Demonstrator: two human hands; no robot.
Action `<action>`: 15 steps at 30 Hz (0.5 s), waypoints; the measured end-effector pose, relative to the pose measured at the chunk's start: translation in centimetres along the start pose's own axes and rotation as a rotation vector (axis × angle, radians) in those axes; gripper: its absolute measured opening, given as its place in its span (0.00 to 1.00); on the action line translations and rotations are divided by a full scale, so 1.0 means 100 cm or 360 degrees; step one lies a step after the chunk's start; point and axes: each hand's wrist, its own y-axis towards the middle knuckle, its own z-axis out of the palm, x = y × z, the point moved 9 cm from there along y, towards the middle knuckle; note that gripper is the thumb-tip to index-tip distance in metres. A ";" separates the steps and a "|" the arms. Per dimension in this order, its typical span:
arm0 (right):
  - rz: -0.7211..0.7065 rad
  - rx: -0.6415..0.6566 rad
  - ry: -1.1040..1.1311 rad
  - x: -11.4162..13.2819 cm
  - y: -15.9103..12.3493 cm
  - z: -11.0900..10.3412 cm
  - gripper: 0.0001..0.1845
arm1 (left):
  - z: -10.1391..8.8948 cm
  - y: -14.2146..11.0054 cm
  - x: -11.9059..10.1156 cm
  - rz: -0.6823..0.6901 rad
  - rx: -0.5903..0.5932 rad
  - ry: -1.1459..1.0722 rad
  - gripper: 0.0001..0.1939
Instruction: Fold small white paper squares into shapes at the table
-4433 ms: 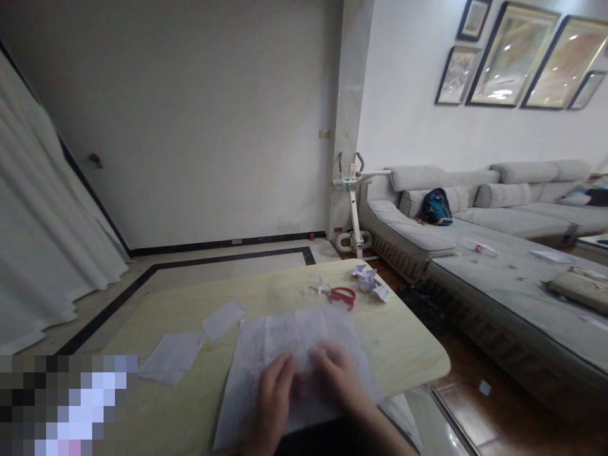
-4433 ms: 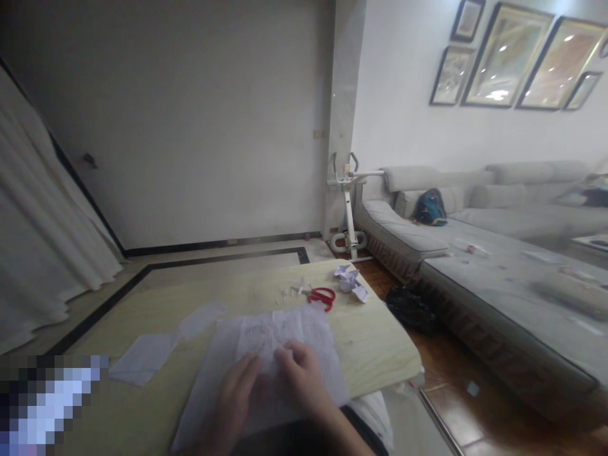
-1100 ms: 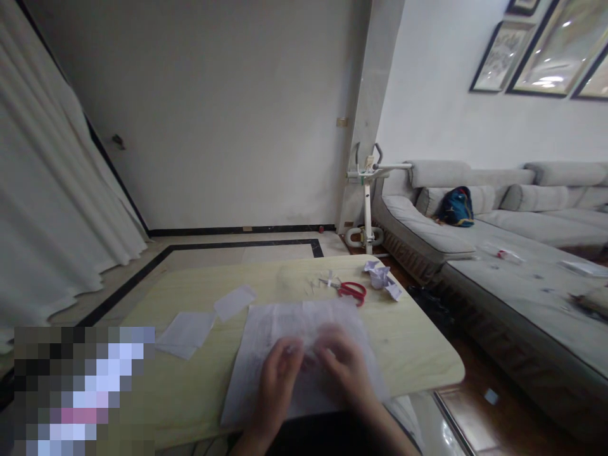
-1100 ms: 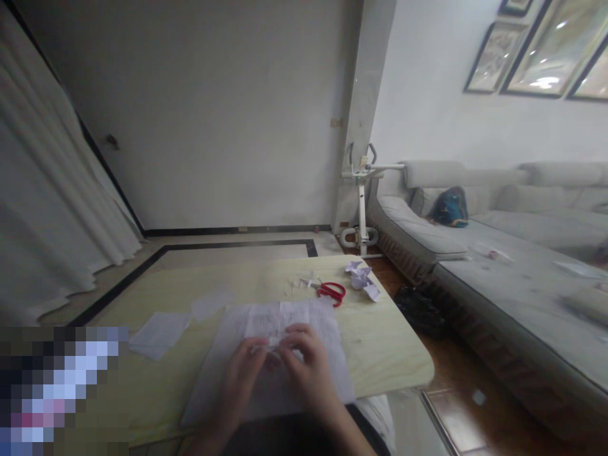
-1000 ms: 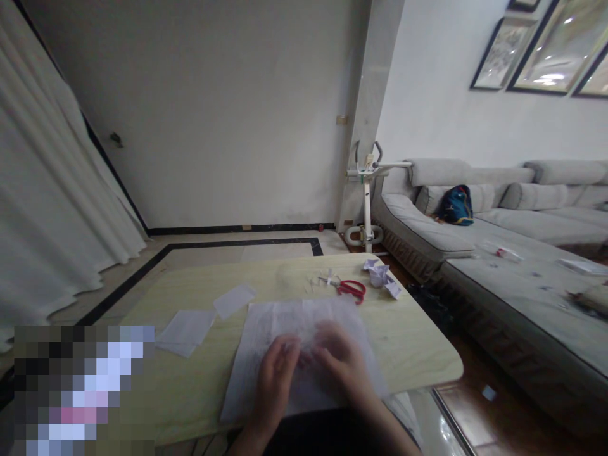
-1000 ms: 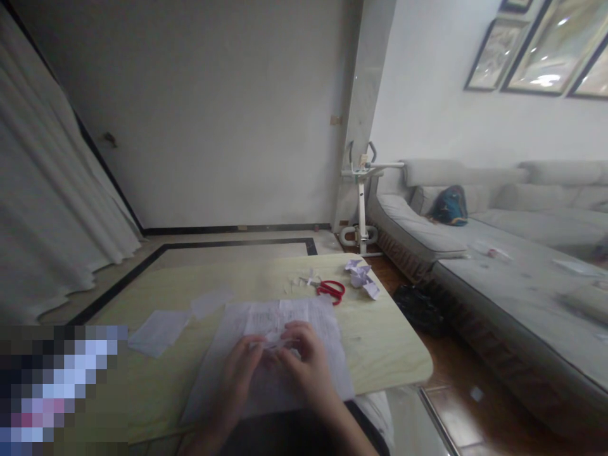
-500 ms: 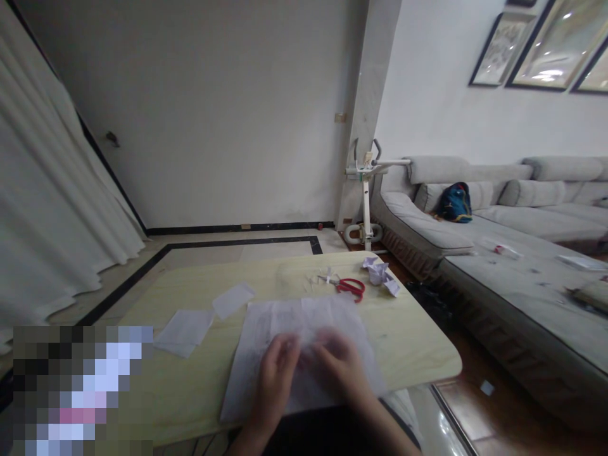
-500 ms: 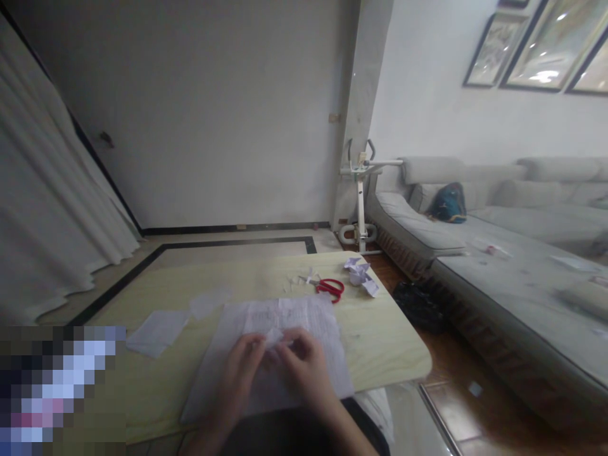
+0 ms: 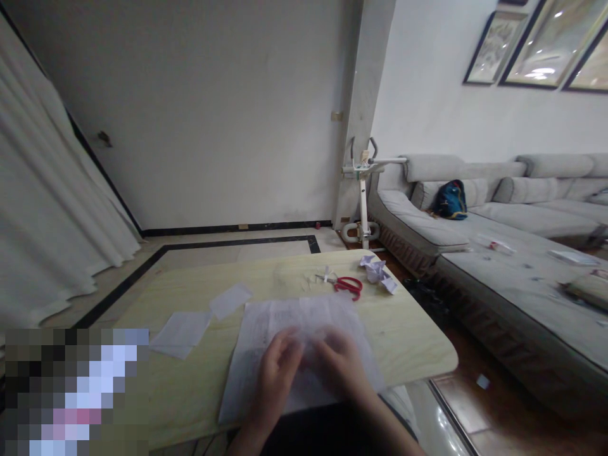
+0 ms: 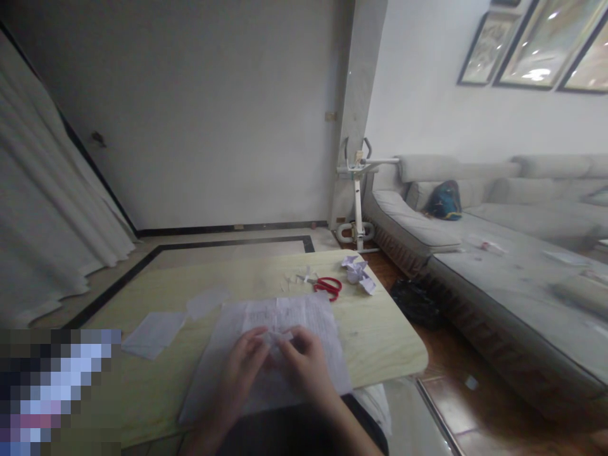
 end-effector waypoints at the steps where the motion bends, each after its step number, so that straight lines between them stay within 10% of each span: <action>1: -0.0015 -0.0014 -0.0016 0.001 0.000 -0.001 0.14 | 0.001 0.000 0.001 -0.0012 -0.0004 0.0008 0.23; 15: 0.0118 -0.0011 -0.0018 -0.011 0.000 -0.001 0.18 | 0.004 -0.001 0.001 -0.0104 0.0032 0.0055 0.18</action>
